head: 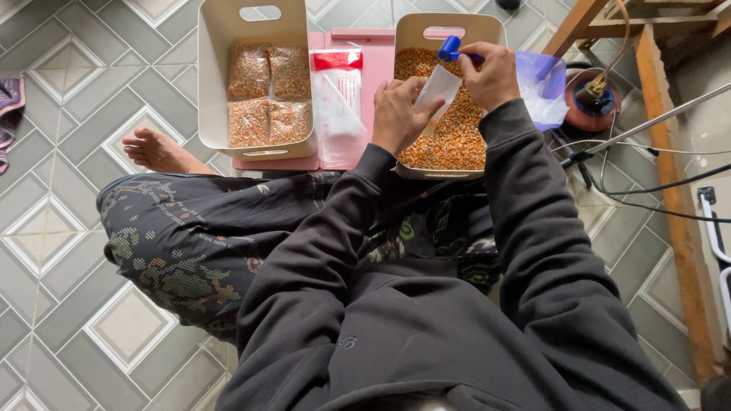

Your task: Packaging corn kernels into small plastic bags using a scoop and a small plastic cup

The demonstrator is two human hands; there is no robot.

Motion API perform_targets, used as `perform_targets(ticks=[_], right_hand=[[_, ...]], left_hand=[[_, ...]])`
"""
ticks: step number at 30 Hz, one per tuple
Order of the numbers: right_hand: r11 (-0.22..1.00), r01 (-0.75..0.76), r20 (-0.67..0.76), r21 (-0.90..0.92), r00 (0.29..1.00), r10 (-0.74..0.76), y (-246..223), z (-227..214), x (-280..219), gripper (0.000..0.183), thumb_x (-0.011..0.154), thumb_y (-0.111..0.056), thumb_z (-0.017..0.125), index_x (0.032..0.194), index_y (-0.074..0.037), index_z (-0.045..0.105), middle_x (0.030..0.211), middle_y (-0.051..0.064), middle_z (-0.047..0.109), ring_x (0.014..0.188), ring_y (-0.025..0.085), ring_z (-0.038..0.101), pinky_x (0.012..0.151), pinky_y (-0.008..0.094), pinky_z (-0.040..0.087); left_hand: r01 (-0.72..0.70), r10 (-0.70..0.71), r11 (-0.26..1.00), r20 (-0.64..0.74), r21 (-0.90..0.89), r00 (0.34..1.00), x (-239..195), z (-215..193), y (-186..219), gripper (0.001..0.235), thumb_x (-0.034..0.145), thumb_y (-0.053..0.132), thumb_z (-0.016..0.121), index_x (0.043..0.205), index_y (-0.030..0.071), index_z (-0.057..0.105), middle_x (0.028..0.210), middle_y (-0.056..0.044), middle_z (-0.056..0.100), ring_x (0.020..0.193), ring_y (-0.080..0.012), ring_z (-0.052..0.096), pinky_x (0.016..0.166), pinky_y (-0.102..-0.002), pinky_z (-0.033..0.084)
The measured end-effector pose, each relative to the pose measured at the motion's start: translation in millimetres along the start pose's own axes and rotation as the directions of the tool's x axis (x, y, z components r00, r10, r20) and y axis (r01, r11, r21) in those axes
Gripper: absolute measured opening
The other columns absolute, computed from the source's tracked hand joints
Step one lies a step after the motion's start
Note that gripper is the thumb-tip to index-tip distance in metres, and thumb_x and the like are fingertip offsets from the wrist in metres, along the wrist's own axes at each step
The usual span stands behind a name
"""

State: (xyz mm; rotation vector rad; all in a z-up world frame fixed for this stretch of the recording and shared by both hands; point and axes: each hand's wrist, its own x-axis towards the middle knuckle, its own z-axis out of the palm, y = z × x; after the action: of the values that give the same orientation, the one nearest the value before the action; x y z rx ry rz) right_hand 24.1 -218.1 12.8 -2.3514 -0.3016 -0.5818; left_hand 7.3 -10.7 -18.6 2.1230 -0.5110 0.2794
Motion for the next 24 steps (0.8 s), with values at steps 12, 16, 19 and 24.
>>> perform_targets(ticks=[12, 16, 19, 24], right_hand=[[0.873, -0.309, 0.483, -0.376, 0.739, 0.470, 28, 24, -8, 0.020, 0.084, -0.011, 0.058, 0.086, -0.001, 0.075, 0.084, 0.020, 0.072, 0.080, 0.035, 0.065, 0.070, 0.046, 0.052], [0.926, -0.311, 0.514, -0.214, 0.770, 0.378, 16, 13, -2, 0.028, 0.100, -0.029, 0.056, 0.108, -0.007, 0.072, 0.105, 0.018, 0.073, 0.088, 0.035, 0.064, 0.076, 0.047, 0.050], [0.926, -0.377, 0.339, -0.008, 0.870, 0.357, 6, 5, 1, 0.020, 0.096, -0.008, 0.053, 0.088, -0.005, 0.071, 0.089, 0.012, 0.070, 0.079, 0.024, 0.061, 0.059, 0.039, 0.051], [0.977, -0.104, -0.061, 0.186, 0.991, 0.117, 28, 9, 0, 0.016, 0.098, -0.005, 0.054, 0.086, -0.006, 0.063, 0.076, 0.006, 0.058, 0.065, 0.015, 0.047, 0.049, 0.032, 0.041]], left_hand=[[-0.036, -0.001, 0.894, -0.081, -0.447, 0.997, -4, -29, 25, 0.058, 0.087, 0.060, 0.065, 0.111, 0.008, 0.069, 0.099, -0.011, 0.079, 0.086, -0.0212, 0.078, 0.068, -0.034, 0.063], [-0.041, 0.010, 0.914, -0.078, -0.404, 0.997, -4, -29, 25, 0.058, 0.088, 0.061, 0.063, 0.112, 0.008, 0.069, 0.102, -0.012, 0.079, 0.088, -0.0230, 0.079, 0.070, -0.036, 0.065], [-0.042, 0.012, 0.942, -0.092, -0.333, 0.996, -3, -23, 20, 0.062, 0.087, 0.066, 0.059, 0.110, 0.010, 0.071, 0.102, -0.013, 0.079, 0.085, -0.0239, 0.079, 0.068, -0.037, 0.065], [-0.038, 0.008, 0.961, -0.111, -0.272, 0.994, -2, -21, 18, 0.061, 0.086, 0.068, 0.057, 0.106, 0.012, 0.072, 0.095, -0.010, 0.080, 0.081, -0.0223, 0.077, 0.071, -0.039, 0.060]])
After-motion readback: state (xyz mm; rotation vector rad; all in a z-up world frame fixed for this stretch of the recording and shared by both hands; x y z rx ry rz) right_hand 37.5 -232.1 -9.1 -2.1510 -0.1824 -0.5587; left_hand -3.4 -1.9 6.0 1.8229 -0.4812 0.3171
